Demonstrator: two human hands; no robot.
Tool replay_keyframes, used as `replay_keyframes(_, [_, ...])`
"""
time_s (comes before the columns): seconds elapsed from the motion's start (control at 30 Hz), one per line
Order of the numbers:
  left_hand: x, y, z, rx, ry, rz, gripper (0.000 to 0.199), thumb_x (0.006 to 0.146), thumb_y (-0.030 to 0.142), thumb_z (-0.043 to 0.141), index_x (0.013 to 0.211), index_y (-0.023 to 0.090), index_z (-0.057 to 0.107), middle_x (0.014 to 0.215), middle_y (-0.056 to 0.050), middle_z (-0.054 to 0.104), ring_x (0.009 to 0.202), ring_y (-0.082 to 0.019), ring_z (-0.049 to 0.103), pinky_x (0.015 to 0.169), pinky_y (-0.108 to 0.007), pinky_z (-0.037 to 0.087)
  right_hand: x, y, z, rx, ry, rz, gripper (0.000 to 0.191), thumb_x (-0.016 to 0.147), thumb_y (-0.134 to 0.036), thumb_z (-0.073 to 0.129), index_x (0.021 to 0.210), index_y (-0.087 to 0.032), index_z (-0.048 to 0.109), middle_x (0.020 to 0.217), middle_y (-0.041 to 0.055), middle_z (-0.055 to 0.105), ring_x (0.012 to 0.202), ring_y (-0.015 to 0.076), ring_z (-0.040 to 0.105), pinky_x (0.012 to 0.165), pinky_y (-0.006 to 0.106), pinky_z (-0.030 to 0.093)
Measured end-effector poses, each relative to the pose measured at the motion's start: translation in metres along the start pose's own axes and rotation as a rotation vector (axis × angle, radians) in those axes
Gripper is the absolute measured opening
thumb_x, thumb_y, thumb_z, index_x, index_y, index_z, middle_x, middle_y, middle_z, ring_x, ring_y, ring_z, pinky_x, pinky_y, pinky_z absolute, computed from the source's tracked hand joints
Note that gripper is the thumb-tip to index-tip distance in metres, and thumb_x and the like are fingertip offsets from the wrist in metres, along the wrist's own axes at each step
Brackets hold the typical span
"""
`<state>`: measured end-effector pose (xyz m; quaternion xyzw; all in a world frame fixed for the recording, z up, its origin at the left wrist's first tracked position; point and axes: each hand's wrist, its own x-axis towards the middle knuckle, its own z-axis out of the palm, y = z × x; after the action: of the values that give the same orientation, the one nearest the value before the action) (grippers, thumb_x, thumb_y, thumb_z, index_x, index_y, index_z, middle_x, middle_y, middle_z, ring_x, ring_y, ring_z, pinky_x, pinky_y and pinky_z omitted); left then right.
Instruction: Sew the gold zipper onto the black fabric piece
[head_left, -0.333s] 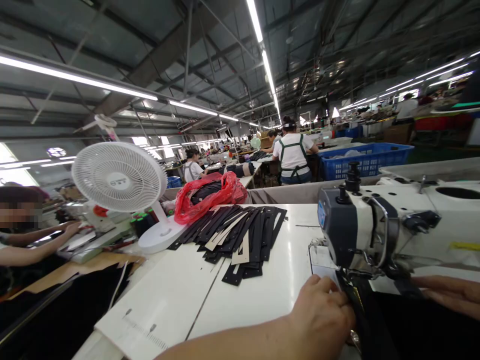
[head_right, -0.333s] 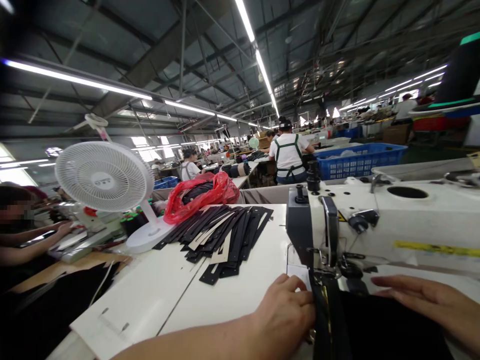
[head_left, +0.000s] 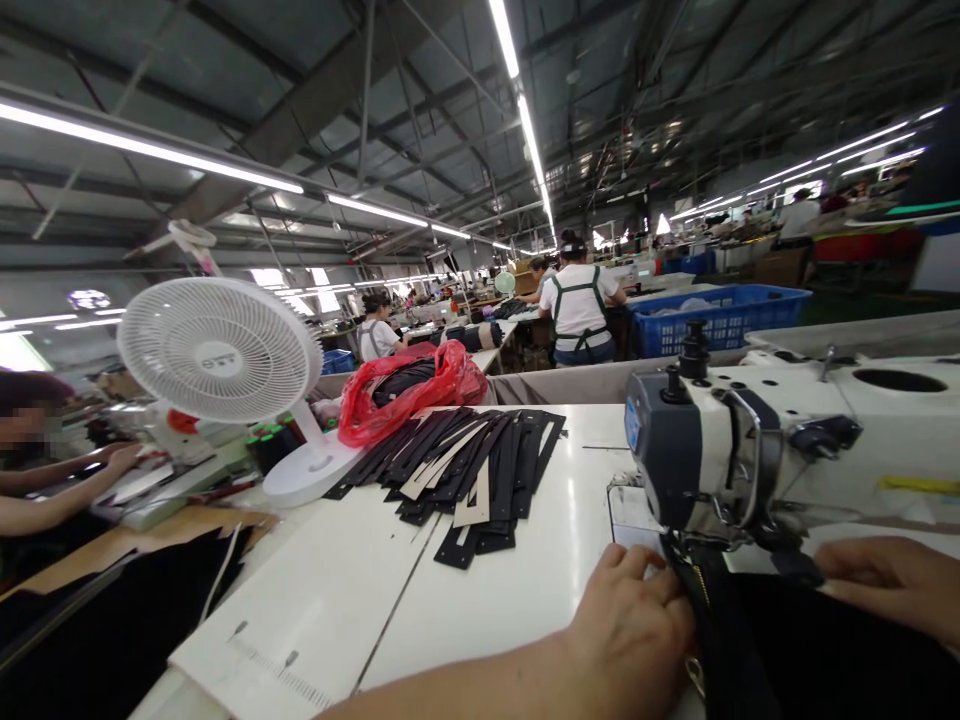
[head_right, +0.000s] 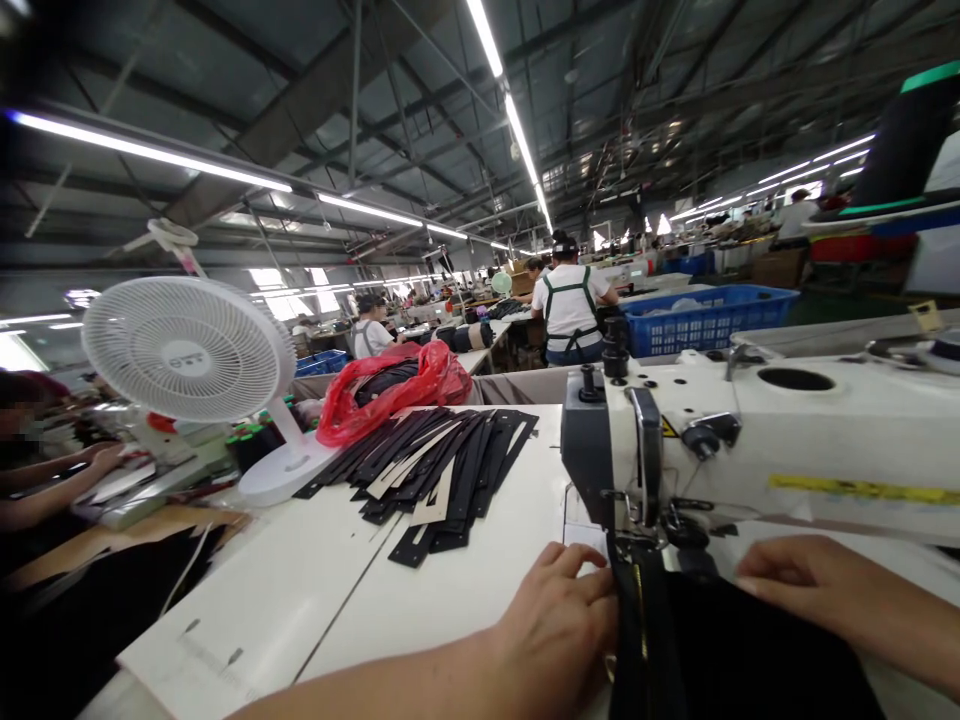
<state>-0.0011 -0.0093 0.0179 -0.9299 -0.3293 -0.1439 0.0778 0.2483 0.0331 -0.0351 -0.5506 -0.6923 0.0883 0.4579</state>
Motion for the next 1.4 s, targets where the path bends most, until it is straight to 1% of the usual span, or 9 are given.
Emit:
replay_keyframes(0.13, [0.0,0.002,-0.002,-0.014,-0.035,0.012,0.01,0.083,0.024,0.051,0.086,0.014,0.054,0.095,-0.006,0.06,0.095,-0.023,0.049,0.08,-0.037,0.039,0.029,-0.008,-0.034,0.199,-0.46,0.185,0.036,0.077,-0.041,0.043,0.075,-0.019,0.07,0.08,0.0112,0.069,0.078,0.0222,0.065,0.072,0.031,0.046])
replay_keyframes(0.2, [-0.002,0.004,-0.002,-0.039,-0.039,-0.001,0.009,0.081,0.022,0.054,0.085,0.014,0.054,0.096,-0.006,0.059,0.096,-0.023,0.048,0.083,-0.037,0.038,0.039,-0.011,-0.05,0.042,-0.728,0.218,0.038,0.072,-0.047,0.049,0.078,-0.017,0.071,0.081,0.011,0.07,0.078,0.0241,0.065,0.07,0.031,0.048])
replay_keyframes(0.27, [-0.003,0.005,-0.003,-0.092,-0.047,-0.023,0.011,0.077,0.021,0.057,0.085,0.015,0.055,0.096,-0.006,0.059,0.096,-0.023,0.048,0.084,-0.037,0.038,0.043,-0.016,-0.06,-0.072,-0.838,0.211,0.039,0.072,-0.05,0.051,0.073,-0.016,0.07,0.072,0.0086,0.069,0.069,0.0226,0.064,0.061,0.029,0.046])
replay_keyframes(0.53, [-0.002,0.005,-0.008,-0.216,-0.084,-0.088,0.01,0.07,0.02,0.058,0.079,0.018,0.055,0.09,-0.005,0.059,0.089,-0.024,0.049,0.085,-0.042,0.037,0.033,-0.021,-0.051,-0.259,-0.595,0.061,0.025,0.081,-0.035,0.043,0.073,-0.019,0.061,0.075,0.0038,0.064,0.073,0.0184,0.058,0.067,0.029,0.042])
replay_keyframes(0.7, [-0.008,0.011,0.0,-0.296,0.001,-0.172,0.011,0.068,0.017,0.058,0.079,0.019,0.054,0.092,-0.005,0.057,0.089,-0.024,0.048,0.084,-0.043,0.039,0.015,-0.037,-0.042,-0.436,-0.315,-0.011,0.018,0.08,-0.024,0.042,0.074,-0.017,0.058,0.081,0.0099,0.061,0.082,0.026,0.056,0.078,0.042,0.041])
replay_keyframes(0.83, [-0.015,0.01,0.01,-0.376,0.133,-0.26,0.027,0.073,0.019,0.056,0.099,0.016,0.052,0.103,-0.01,0.054,0.095,-0.026,0.05,0.085,-0.044,0.044,-0.017,-0.07,-0.018,-0.438,-0.113,-0.336,0.023,0.088,-0.023,0.041,0.095,-0.016,0.062,0.096,0.0102,0.064,0.09,0.0229,0.058,0.082,0.039,0.047])
replay_keyframes(0.97, [-0.019,0.006,0.017,-0.361,0.154,-0.172,0.051,0.075,0.018,0.055,0.124,0.016,0.045,0.127,-0.014,0.047,0.116,-0.028,0.046,0.1,-0.048,0.04,-0.039,-0.082,0.002,-0.449,-0.137,-0.582,0.033,0.088,-0.015,0.039,0.113,-0.007,0.059,0.108,0.0129,0.065,0.098,0.0224,0.06,0.086,0.038,0.051])
replay_keyframes(1.23, [-0.011,-0.008,0.012,-0.319,0.104,0.116,0.028,0.085,0.019,0.049,0.11,0.011,0.06,0.118,-0.015,0.058,0.113,-0.027,0.053,0.102,-0.044,0.041,-0.035,-0.08,-0.001,-0.44,-0.203,-0.59,0.034,0.088,-0.014,0.04,0.112,-0.003,0.061,0.113,0.0167,0.062,0.103,0.0246,0.06,0.089,0.04,0.051])
replay_keyframes(1.4, [-0.01,-0.011,0.009,-0.277,0.13,0.183,0.024,0.089,0.017,0.043,0.106,0.012,0.06,0.113,-0.014,0.06,0.112,-0.025,0.054,0.1,-0.044,0.043,-0.034,-0.083,-0.001,-0.442,-0.232,-0.58,0.034,0.088,-0.015,0.041,0.113,-0.002,0.06,0.115,0.017,0.061,0.106,0.0251,0.058,0.092,0.04,0.049])
